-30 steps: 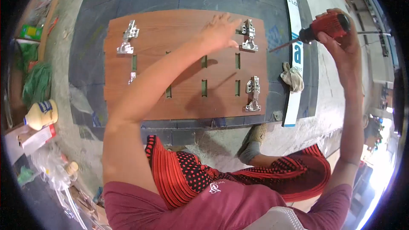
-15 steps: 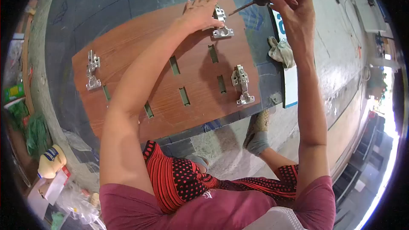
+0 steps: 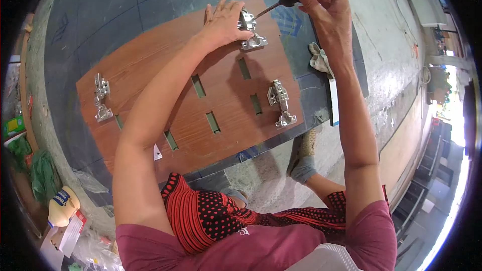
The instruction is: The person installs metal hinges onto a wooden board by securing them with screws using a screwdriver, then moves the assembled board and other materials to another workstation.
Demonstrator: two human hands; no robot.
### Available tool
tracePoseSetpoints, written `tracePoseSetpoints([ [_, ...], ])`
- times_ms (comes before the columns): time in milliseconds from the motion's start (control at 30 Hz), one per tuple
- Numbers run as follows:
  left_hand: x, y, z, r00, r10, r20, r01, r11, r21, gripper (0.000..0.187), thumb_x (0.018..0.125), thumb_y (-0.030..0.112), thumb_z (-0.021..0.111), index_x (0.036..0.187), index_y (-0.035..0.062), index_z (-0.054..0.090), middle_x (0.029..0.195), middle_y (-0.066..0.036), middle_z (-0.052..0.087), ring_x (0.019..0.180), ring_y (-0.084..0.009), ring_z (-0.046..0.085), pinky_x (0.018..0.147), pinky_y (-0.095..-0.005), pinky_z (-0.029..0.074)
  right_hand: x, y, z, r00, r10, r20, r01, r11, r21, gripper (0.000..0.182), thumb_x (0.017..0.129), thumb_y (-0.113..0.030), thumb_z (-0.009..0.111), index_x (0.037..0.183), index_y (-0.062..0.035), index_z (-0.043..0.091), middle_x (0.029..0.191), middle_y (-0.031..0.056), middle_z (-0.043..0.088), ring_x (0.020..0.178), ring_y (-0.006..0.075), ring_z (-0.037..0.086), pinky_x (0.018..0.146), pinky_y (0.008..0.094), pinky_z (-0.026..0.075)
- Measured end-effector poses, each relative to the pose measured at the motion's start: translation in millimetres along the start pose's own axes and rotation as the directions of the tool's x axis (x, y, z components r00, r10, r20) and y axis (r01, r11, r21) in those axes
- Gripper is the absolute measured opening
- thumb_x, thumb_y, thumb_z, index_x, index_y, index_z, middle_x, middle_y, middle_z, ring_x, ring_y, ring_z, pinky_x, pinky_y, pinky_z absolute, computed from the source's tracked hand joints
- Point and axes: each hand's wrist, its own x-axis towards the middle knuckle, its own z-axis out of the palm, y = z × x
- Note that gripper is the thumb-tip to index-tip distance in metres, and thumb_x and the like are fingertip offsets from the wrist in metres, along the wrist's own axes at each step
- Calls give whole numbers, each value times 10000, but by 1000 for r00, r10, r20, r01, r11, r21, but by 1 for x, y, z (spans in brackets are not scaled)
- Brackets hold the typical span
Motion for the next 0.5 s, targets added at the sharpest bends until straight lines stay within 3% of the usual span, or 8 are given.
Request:
tracePoseSetpoints([
  [67, 2, 2, 1, 1000, 11, -14, -11, 1000, -20, 894, 662, 468, 721, 1356, 65, 326, 1406, -153, 336, 1350, -392, 184, 1060, -622, 121, 3, -5, -5, 1000, 7, -3, -7, 998, -62, 375, 862, -222, 630, 1137, -35, 457, 940, 88, 591, 879, 178, 589, 791, 335, 476],
  [200, -2, 5, -3, 1000, -27, 9, 27, 1000, 11, 899, 661, 475, 722, 1358, 68, 326, 1410, -146, 336, 1355, -382, 180, 1060, -623, 116, 17, -18, -21, 962, -132, 238, 156, 984, -85, 393, 945, -256, 494, 1214, 5, 378, 945, 106, 581, 864, 177, 593, 763, 296, 482],
  [267, -1, 5, -4, 999, -32, 15, 32, 999, 21, 903, 662, 477, 722, 1362, 70, 322, 1414, -143, 332, 1357, -379, 177, 1060, -623, 115, 27, -31, -33, 924, 83, 373, 12, 970, -244, 371, 940, -259, 501, 1182, -3, 383, 986, 135, 610, 864, 204, 619, 742, 295, 492],
  [300, 0, 6, -5, 998, -46, 33, 45, 999, 26, 899, 669, 486, 713, 1371, 88, 315, 1418, -129, 327, 1365, -358, 163, 1067, -616, 95, 31, -36, -35, 925, 78, 372, 14, 971, -239, 371, 940, -259, 501, 1182, -3, 383, 986, 135, 610, 864, 204, 619, 742, 295, 492],
  [367, 0, 7, -4, 997, -57, 50, 55, 998, 35, 896, 676, 494, 704, 1380, 107, 308, 1423, -114, 322, 1373, -337, 149, 1074, -609, 75, 38, -46, -40, 876, 134, 464, 160, 825, -542, 334, 934, -256, 503, 1142, -15, 403, 1034, 165, 619, 923, 233, 621, 770, 319, 488],
  [400, 0, 8, -4, 996, -70, 55, 68, 997, 27, 898, 676, 492, 705, 1382, 106, 306, 1425, -113, 320, 1374, -338, 145, 1074, -609, 75, 40, -51, -45, 879, 131, 459, 159, 827, -539, 334, 934, -256, 503, 1142, -15, 403, 1034, 165, 619, 923, 233, 621, 770, 319, 488],
  [467, 1, 9, -5, 995, -85, 57, 83, 996, 34, 901, 675, 491, 706, 1384, 106, 304, 1427, -112, 317, 1375, -340, 140, 1074, -609, 74, 47, -64, -53, 775, 158, 612, 328, 727, -603, 339, 923, -252, 510, 1140, -12, 409, 1065, 170, 612, 984, 258, 601, 816, 351, 468],
  [500, 1, 10, -5, 994, -87, 60, 85, 996, 39, 903, 676, 490, 705, 1387, 106, 301, 1431, -111, 313, 1376, -342, 137, 1074, -610, 73, 33, -94, -53, 782, 165, 601, 382, 635, -671, 329, 926, -225, 496, 1154, -7, 400, 1045, 147, 619, 988, 271, 587, 848, 367, 448],
])
